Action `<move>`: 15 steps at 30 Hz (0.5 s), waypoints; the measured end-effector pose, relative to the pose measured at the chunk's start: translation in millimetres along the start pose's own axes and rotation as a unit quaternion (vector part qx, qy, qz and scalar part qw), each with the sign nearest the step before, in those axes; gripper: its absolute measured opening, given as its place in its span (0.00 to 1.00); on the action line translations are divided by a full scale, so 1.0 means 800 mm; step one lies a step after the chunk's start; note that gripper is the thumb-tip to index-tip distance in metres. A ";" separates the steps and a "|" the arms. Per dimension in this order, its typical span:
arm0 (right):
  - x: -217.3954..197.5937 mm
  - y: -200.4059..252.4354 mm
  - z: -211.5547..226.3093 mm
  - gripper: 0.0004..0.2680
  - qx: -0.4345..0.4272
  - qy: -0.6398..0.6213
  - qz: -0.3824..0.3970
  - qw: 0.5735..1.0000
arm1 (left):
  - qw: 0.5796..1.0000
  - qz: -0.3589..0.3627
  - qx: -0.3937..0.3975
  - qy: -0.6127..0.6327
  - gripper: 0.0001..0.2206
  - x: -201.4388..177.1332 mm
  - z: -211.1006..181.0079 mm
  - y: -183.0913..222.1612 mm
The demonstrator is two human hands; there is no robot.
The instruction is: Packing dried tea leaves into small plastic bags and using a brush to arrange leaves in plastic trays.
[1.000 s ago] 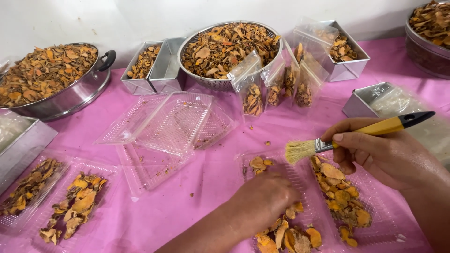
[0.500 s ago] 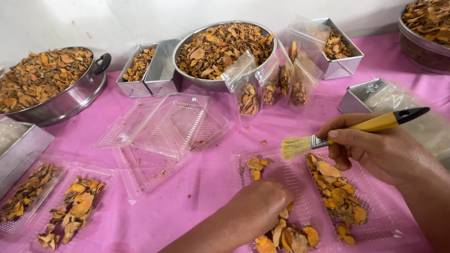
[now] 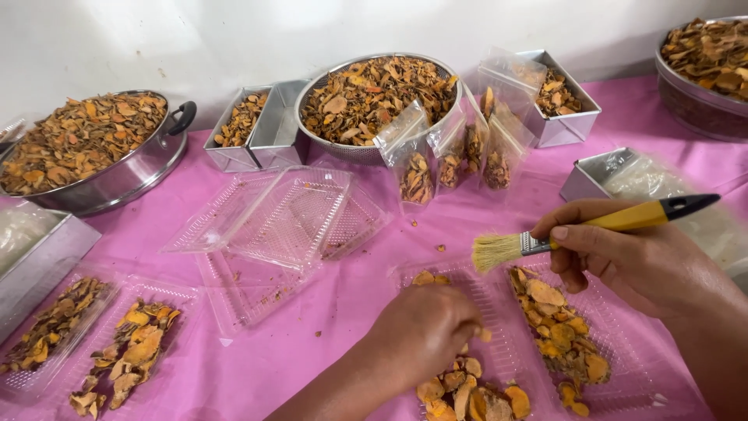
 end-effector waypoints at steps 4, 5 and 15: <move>0.017 0.013 0.021 0.07 -0.086 -0.008 0.006 0.996 | 0.981 -0.049 -0.117 0.148 0.05 -0.033 0.014 -0.008; 0.033 0.020 0.033 0.07 -0.147 -0.021 0.084 0.985 | 0.953 -0.067 -0.182 0.234 0.05 -0.036 0.028 -0.007; -0.007 0.012 0.013 0.08 -0.095 0.030 -0.092 0.991 | 0.856 -0.173 -0.113 0.474 0.06 -0.042 0.056 -0.015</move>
Point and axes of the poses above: each hand's wrist, its own y-axis away from the middle knuckle, its own x-axis out of the palm, z = x × y, the point moved 7 cm from there along -y, towards the middle knuckle, and after that the axes turned 3 degrees about z, right-handed, at the moved point
